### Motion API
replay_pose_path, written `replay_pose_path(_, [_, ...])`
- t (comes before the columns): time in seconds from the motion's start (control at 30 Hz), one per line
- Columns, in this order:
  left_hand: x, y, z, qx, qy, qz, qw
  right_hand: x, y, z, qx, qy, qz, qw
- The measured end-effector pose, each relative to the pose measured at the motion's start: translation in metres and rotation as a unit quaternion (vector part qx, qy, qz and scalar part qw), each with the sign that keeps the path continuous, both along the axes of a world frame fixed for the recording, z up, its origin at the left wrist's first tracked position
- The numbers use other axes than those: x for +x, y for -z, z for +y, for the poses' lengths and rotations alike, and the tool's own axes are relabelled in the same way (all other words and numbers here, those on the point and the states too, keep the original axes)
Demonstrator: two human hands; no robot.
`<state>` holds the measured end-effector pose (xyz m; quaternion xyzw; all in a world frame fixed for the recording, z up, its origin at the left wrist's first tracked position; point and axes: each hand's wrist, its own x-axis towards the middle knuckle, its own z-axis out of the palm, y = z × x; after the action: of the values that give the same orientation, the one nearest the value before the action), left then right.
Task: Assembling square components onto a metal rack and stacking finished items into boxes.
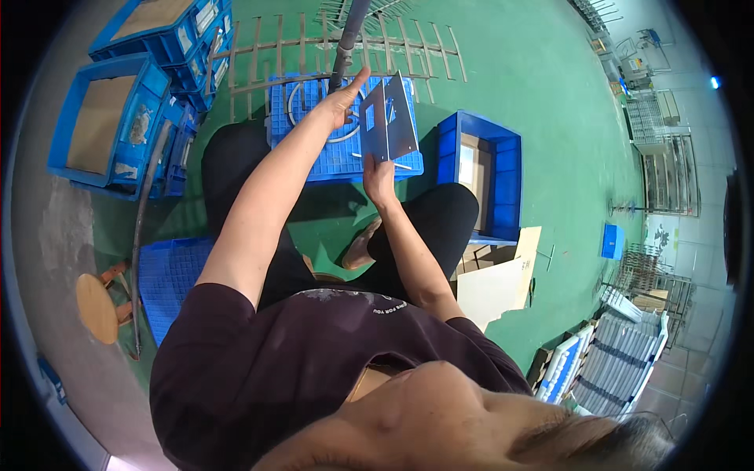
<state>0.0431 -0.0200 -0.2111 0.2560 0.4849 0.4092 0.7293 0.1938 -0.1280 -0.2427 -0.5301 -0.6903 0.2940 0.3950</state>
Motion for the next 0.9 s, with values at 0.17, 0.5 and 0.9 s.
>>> replay_pose_path(0.17, [-0.003,-0.004,-0.002,0.005,0.019,0.001,1.000,-0.004,0.002,0.001,-0.018,0.004,-0.004,1.000])
replay_pose_path(0.5, [-0.002,-0.001,0.000,-0.006,-0.002,-0.011,1.000,0.000,-0.001,0.003,-0.028,-0.007,0.005,1.000])
replay_pose_path(0.9, [-0.005,0.004,0.003,0.001,-0.003,0.025,1.000,-0.001,-0.008,0.003,-0.044,-0.014,0.002,0.999])
